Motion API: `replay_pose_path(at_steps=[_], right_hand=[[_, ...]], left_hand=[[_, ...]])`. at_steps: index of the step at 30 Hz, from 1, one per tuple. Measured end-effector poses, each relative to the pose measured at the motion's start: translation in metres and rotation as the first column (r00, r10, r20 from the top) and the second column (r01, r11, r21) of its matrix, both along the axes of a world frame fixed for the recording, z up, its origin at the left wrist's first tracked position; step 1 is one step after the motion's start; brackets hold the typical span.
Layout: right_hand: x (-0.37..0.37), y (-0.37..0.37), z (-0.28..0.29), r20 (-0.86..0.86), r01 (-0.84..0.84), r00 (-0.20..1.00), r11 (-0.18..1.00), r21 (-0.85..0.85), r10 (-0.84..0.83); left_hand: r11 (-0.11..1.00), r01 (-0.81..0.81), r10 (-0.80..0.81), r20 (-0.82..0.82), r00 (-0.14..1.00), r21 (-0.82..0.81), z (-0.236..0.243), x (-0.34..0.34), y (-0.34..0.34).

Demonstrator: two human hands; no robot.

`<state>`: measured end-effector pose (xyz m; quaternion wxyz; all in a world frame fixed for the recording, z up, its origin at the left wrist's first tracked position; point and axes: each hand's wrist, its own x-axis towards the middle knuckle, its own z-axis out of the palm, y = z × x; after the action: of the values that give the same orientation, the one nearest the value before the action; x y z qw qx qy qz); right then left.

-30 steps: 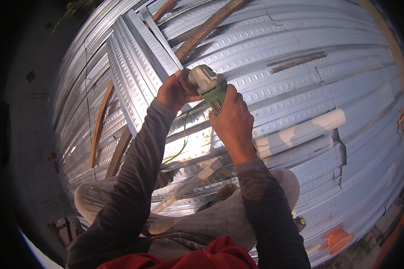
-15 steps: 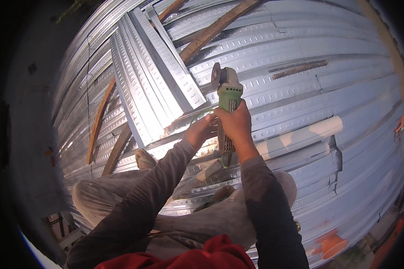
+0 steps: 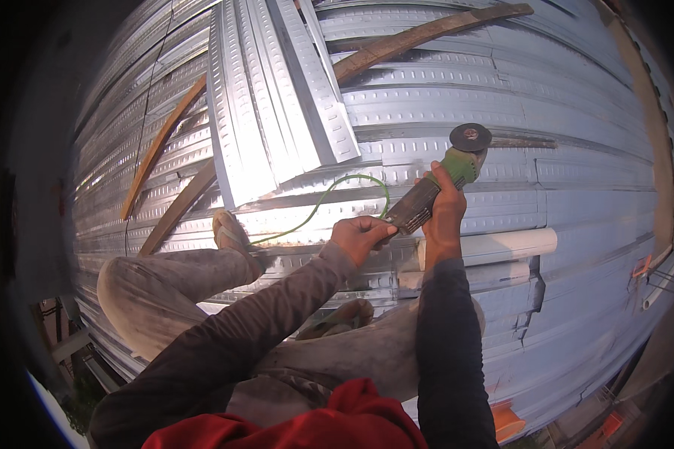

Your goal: The person uses an angle grinder to cut through corrugated metal roof panels while positioned on a roof.

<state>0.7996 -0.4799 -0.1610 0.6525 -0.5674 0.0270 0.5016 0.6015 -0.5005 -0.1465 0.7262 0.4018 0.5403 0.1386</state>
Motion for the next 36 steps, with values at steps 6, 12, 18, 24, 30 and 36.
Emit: replay_pose_path(at_steps=[6,12,18,24,30,36], right_hand=[[-0.017,-0.001,0.025,0.025,-0.027,0.999,1.000,0.015,0.027],[0.000,-0.001,-0.011,0.100,-0.021,0.995,1.000,0.011,0.020],[0.012,0.016,-0.029,0.025,-0.131,0.991,0.990,-0.042,0.132],[-0.005,0.019,-0.012,0.034,-0.339,0.940,0.940,-0.038,0.340],[0.006,-0.001,-0.017,0.258,-0.470,0.794,0.826,-0.312,0.550],[-0.007,0.021,-0.045,0.351,-0.603,0.503,0.612,-0.512,0.790]], left_hand=[[0.984,-0.134,0.141,0.054,0.988,-0.121,-0.004,-0.003,-0.002],[0.983,-0.147,0.159,0.109,0.981,-0.110,-0.012,0.003,-0.009],[0.934,0.352,-0.334,-0.190,0.923,0.069,0.004,-0.022,0.044],[0.617,0.415,0.186,-0.636,0.749,0.668,-0.071,-0.118,0.151],[0.798,0.592,-0.179,-0.896,0.406,0.109,-0.078,-0.107,0.205],[0.796,0.597,-0.195,-0.891,0.409,0.100,-0.101,-0.107,0.202]])
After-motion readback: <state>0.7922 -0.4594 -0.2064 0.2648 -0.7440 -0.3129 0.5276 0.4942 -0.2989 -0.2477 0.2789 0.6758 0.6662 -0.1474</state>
